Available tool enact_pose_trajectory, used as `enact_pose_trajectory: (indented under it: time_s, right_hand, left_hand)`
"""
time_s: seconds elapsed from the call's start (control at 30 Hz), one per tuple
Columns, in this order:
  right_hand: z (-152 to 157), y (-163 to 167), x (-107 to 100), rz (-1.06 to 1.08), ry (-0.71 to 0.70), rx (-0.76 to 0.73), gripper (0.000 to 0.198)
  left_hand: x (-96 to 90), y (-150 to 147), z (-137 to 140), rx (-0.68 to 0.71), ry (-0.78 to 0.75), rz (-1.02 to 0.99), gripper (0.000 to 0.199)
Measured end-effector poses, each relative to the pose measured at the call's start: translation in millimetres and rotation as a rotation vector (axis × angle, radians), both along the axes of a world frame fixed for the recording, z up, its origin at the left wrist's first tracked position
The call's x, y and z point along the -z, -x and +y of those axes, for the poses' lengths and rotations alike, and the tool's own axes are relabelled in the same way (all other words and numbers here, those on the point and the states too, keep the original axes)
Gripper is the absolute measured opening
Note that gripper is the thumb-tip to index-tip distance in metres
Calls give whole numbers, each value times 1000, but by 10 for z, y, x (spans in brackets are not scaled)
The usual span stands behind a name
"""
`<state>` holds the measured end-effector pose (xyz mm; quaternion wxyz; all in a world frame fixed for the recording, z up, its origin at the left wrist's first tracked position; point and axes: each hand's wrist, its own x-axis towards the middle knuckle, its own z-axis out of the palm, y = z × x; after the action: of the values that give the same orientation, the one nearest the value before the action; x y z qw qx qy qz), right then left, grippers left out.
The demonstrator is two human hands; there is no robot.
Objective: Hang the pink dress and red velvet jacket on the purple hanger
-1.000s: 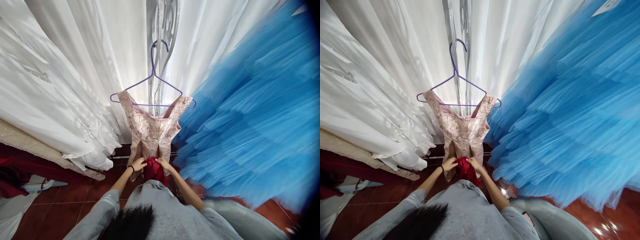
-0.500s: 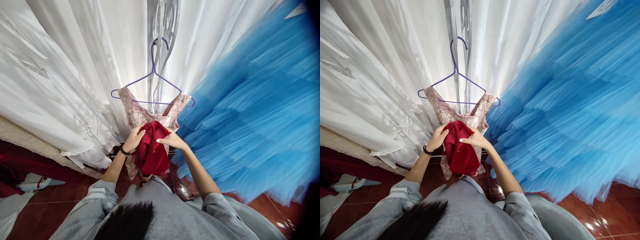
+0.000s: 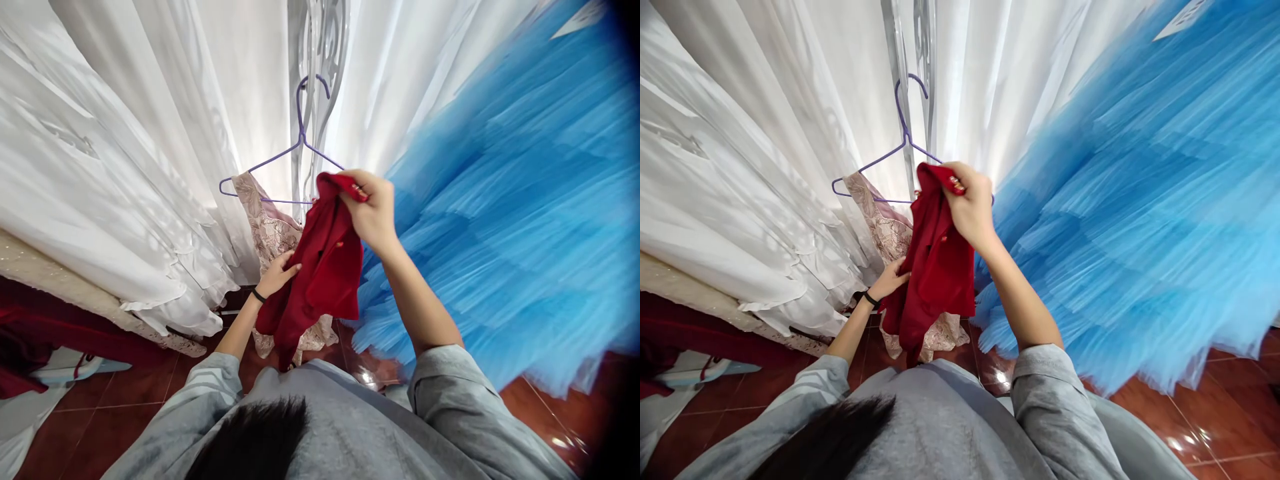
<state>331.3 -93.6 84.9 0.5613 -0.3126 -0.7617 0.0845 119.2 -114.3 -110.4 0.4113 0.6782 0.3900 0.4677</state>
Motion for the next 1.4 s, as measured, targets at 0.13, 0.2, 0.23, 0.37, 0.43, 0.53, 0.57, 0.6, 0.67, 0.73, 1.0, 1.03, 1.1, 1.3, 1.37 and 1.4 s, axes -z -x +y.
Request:
enact_pose_trajectory:
  time_s: [0.13, 0.2, 0.23, 0.37, 0.43, 0.53, 0.57, 0.6, 0.67, 0.73, 1.0, 1.03, 1.1, 1.3, 1.37, 1.4]
  right_hand:
    - [39, -272, -104, 134, -109, 184, 23]
    - [57, -402, -94, 123, -122, 246, 22]
    - [73, -468, -67, 102, -119, 281, 20]
    - [204, -814, 198, 38, -70, 472, 14]
    - [288, -1047, 391, 16, -29, 529, 16]
    - [366, -1374, 664, 27, 19, 543, 28]
    - [365, -1436, 745, 24, 30, 551, 34]
    - [349, -1454, 826, -5, 35, 563, 42]
    - [269, -1321, 1019, -148, 20, 529, 57]
    - [151, -963, 1296, -360, 11, 352, 72]
    - [37, 147, 2150, -490, 409, 4, 25]
    - [65, 63, 2082, -447, 456, -89, 26]
    - [115, -173, 1867, -379, 559, -278, 28]
    - [-32, -331, 1322, -15, 657, -160, 22]
    - [-190, -71, 1281, 102, 708, -197, 20]
    - [-269, 83, 1281, 121, 723, -248, 25]
  left_hand:
    - [587, 26, -94, -26, 140, 177, 35]
    - [741, 18, -133, -92, 164, 198, 21]
    - [770, 28, -136, -125, 176, 202, 16]
    - [588, 249, -59, -275, 188, 207, 20]
    - [338, 437, -19, -360, 157, 175, 19]
    - [-173, 666, -10, -531, 42, 81, 19]
    - [-358, 703, -18, -584, -4, 46, 18]
    - [-538, 713, -28, -624, -47, 16, 17]
    - [-861, 652, -51, -653, -118, -10, 14]
    - [-1106, 504, -80, -624, -175, -3, 12]
    - [-1498, 379, -304, -799, -443, 275, 10]
    - [-1534, 496, -346, -872, -475, 309, 10]
    - [-1605, 757, -441, -1005, -522, 374, 10]
    - [-1625, 1060, -610, -1169, -223, 697, 13]
    - [-1545, 928, -558, -1049, -16, 764, 15]
    - [-1500, 840, -516, -949, 54, 765, 15]
